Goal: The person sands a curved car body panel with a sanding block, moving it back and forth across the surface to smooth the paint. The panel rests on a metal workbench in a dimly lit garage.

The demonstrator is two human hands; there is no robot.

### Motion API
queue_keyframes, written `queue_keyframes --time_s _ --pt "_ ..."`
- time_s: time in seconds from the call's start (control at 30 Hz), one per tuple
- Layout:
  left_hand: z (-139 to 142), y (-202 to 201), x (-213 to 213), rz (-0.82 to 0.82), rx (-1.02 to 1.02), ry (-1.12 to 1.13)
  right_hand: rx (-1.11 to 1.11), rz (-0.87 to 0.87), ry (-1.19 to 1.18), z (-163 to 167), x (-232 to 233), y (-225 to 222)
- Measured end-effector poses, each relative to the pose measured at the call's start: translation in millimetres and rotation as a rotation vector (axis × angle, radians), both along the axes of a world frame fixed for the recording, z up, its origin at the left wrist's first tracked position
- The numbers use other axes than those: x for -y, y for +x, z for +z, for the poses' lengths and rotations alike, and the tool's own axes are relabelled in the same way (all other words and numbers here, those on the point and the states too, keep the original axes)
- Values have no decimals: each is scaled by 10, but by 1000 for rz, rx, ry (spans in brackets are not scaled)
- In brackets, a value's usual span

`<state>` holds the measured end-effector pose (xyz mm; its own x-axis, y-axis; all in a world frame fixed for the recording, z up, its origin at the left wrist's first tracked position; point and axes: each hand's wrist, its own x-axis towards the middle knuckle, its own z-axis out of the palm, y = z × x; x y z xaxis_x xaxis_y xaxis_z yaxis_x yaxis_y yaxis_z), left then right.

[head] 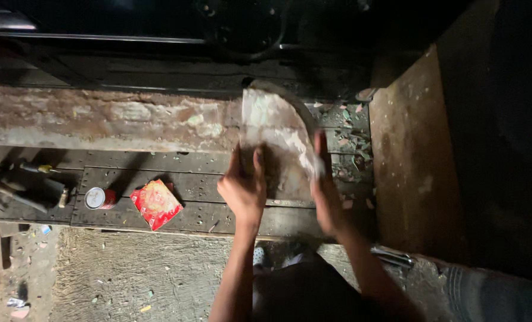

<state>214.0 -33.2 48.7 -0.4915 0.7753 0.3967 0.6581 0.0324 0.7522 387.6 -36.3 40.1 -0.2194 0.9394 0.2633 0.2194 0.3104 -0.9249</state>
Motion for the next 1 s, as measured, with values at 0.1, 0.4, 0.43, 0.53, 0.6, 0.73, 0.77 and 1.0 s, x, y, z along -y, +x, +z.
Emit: queue_keyframes --time_s 0.1,0.4,0.43,0.53,0.6,0.73,0.77,1.0 --pt "-24 45 40 9 80 -62 127 -12 147 15 -198 66" --pt "-89 155 228 10 179 79 118 124 118 254 -252 182" --pt "-104 182 220 31 179 -6 173 127 153 292 -245 207" --pt "-140 260 207 57 155 -93 279 157 113 444 -653 219" --pt "-156 307 185 10 111 116 361 210 148 521 -804 234" --pt "-150 336 219 21 325 44 278 224 165 390 -475 405" --pt "-143 329 221 25 349 12 276 214 183 351 -454 410" --pt "-132 381 178 13 240 101 333 357 66 458 -1116 290"
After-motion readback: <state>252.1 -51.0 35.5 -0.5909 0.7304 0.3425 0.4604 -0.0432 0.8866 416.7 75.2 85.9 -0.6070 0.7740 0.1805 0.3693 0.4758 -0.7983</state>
